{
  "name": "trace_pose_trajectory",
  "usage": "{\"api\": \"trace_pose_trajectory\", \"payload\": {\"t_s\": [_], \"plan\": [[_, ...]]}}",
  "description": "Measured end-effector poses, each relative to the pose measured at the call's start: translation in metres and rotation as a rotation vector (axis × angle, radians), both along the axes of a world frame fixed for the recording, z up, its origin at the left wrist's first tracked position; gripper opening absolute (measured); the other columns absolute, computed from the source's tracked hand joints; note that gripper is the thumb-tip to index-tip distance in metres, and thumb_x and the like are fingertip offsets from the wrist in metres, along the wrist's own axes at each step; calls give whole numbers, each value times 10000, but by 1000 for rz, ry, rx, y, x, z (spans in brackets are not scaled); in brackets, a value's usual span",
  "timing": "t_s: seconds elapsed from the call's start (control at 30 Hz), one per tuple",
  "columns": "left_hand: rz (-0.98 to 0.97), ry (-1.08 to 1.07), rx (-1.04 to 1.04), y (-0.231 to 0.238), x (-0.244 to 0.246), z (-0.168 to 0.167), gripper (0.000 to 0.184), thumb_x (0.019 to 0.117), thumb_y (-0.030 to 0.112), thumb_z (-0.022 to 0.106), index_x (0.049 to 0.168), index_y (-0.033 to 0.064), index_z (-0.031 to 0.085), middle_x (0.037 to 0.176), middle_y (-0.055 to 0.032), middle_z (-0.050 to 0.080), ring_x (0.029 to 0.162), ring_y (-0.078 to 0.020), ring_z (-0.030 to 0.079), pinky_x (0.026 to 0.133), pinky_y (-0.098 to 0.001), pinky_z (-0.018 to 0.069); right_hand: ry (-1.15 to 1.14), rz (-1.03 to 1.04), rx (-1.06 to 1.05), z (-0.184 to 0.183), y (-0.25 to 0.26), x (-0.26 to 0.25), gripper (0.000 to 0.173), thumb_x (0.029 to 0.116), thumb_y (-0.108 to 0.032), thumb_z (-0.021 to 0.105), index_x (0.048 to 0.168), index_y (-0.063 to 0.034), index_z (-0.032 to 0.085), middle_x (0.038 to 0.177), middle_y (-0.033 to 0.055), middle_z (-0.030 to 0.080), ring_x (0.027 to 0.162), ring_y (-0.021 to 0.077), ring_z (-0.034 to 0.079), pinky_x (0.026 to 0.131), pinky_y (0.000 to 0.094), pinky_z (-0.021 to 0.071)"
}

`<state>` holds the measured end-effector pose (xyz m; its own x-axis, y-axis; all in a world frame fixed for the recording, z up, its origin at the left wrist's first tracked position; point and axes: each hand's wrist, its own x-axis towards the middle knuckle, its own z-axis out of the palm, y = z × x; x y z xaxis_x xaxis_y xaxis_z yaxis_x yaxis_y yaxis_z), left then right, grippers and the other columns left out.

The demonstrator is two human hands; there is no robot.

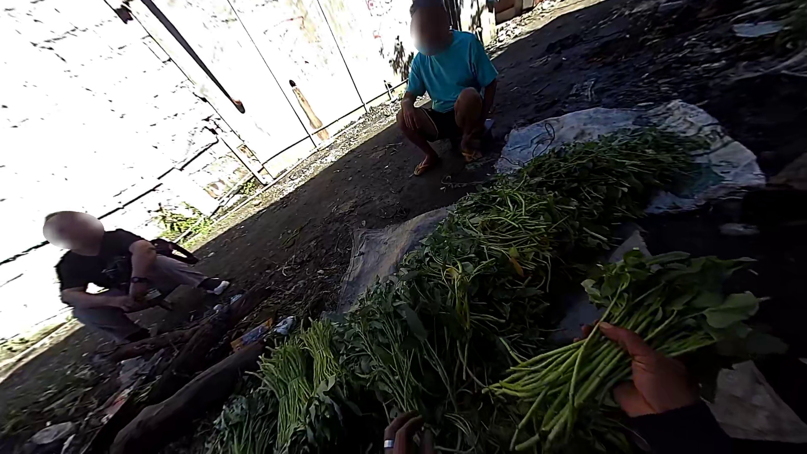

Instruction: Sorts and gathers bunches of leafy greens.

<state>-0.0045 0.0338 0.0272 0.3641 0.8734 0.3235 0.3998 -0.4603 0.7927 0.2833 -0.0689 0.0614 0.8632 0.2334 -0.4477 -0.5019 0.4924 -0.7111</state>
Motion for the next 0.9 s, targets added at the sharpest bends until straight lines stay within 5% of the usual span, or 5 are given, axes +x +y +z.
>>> {"api": "trace_pose_trajectory", "payload": {"t_s": [0.1, 0.27, 0.37, 0.57, 0.9], "plan": [[34, -113, -349, 16, 40, 9, 258, 960, -7, 592, 1177, -138, 640, 1139, -225, 686, 1004, -169, 687, 903, -308, 564, -21, 20, -23, -2, 2, -3, 237, 975, 23, 582, 1207, 10, 533, 855, 91, 698, 688, 187, 722, 618, 339, 645], [101, 136, -734, 55, 84, -53, 626, 937, 111, 746, 1446, -101, 450, 1356, -312, 595, 1264, -397, 597, 1085, -522, 465, -62, 46, -47, -3, 5, -14, 254, 940, 73, 592, 1187, 47, 538, 844, 123, 706, 651, 210, 718, 585, 342, 639], [124, 19, -550, 32, 85, -42, 392, 911, 42, 736, 1247, -122, 620, 1037, -242, 719, 912, -267, 701, 876, -432, 562, -120, 75, -22, -7, 0, -17, 361, 914, 111, 573, 1264, 56, 506, 977, 158, 732, 702, 235, 728, 614, 350, 638], [231, -275, -513, 12, 75, -16, 223, 1038, 60, 545, 1078, -118, 673, 756, -63, 686, 636, -26, 626, 648, -195, 537, -129, 172, -100, -8, 9, -27, 290, 900, 113, 619, 1182, 87, 557, 904, 156, 749, 761, 231, 751, 694, 334, 645], [286, -435, -496, -22, 85, -31, 131, 883, -78, 663, 994, -145, 642, 782, -62, 686, 694, 18, 635, 710, -163, 555, -33, 296, -347, -19, 34, -50, 412, 886, 53, 740, 1254, 78, 556, 981, 154, 740, 847, 220, 740, 806, 355, 615]]}}
